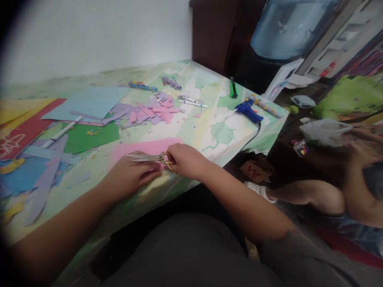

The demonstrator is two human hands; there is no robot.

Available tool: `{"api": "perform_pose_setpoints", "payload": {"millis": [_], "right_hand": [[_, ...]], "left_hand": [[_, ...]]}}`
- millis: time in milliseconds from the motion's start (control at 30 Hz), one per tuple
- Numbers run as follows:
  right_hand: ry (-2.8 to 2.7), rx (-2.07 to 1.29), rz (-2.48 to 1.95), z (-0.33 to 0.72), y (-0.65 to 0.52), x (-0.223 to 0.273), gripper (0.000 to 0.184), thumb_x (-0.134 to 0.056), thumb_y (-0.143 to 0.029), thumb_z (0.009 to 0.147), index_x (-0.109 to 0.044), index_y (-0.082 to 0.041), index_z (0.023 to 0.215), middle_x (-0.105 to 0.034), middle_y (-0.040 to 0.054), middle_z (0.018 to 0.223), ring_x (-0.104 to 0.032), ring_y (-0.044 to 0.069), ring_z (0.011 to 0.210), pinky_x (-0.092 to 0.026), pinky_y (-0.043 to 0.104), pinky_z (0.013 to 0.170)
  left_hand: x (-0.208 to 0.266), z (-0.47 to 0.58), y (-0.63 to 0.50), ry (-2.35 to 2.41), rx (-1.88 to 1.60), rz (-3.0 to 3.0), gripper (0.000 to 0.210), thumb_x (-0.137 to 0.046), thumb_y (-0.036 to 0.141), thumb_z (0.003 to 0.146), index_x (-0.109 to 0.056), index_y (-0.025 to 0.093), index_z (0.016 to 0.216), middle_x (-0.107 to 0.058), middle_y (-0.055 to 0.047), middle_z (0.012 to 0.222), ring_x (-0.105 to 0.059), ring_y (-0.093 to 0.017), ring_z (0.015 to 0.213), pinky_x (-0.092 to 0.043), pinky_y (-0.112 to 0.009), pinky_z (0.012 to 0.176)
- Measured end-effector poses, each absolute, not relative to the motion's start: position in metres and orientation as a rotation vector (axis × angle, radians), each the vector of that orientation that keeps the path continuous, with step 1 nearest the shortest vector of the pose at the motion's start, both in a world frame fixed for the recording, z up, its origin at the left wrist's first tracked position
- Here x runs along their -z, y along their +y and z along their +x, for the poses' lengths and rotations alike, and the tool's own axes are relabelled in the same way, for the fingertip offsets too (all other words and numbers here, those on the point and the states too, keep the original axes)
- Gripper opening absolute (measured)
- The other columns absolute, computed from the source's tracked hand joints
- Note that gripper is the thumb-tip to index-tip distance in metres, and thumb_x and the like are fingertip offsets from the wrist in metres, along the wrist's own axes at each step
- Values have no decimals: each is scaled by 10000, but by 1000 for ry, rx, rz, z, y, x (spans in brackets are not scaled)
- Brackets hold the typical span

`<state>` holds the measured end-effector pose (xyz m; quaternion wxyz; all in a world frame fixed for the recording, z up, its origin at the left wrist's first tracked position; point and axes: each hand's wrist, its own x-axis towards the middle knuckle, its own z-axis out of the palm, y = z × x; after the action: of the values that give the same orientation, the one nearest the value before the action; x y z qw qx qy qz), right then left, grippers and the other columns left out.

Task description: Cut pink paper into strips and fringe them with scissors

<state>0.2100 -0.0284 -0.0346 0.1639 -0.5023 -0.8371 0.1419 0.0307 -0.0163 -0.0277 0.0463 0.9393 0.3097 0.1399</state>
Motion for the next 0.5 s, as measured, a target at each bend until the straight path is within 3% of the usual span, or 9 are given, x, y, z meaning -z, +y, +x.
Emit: {"api": "perform_pose_setpoints", "payload": {"millis": [233,500], "right_hand": [[-2413,-433,-1445,212,-24,36,184,-502,-343,652,-426,-175,654,-482,-22,607,-351,76,504,-211,192,446],[-2436,-507,-1470,214,-18,29,159,-483,-324,656,-422,-178,656,-486,-19,612,-351,77,506,-211,194,452]], "left_hand": [[25,31,-16,879,-270,2954,287,-323,266,768,-589,175,709,-598,-47,771,-502,-169,811,-349,-305,736],[19,39,-5,1151,-147,2736,239,-352,260,726,-571,196,800,-591,-3,765,-509,-140,688,-371,-248,605]]}}
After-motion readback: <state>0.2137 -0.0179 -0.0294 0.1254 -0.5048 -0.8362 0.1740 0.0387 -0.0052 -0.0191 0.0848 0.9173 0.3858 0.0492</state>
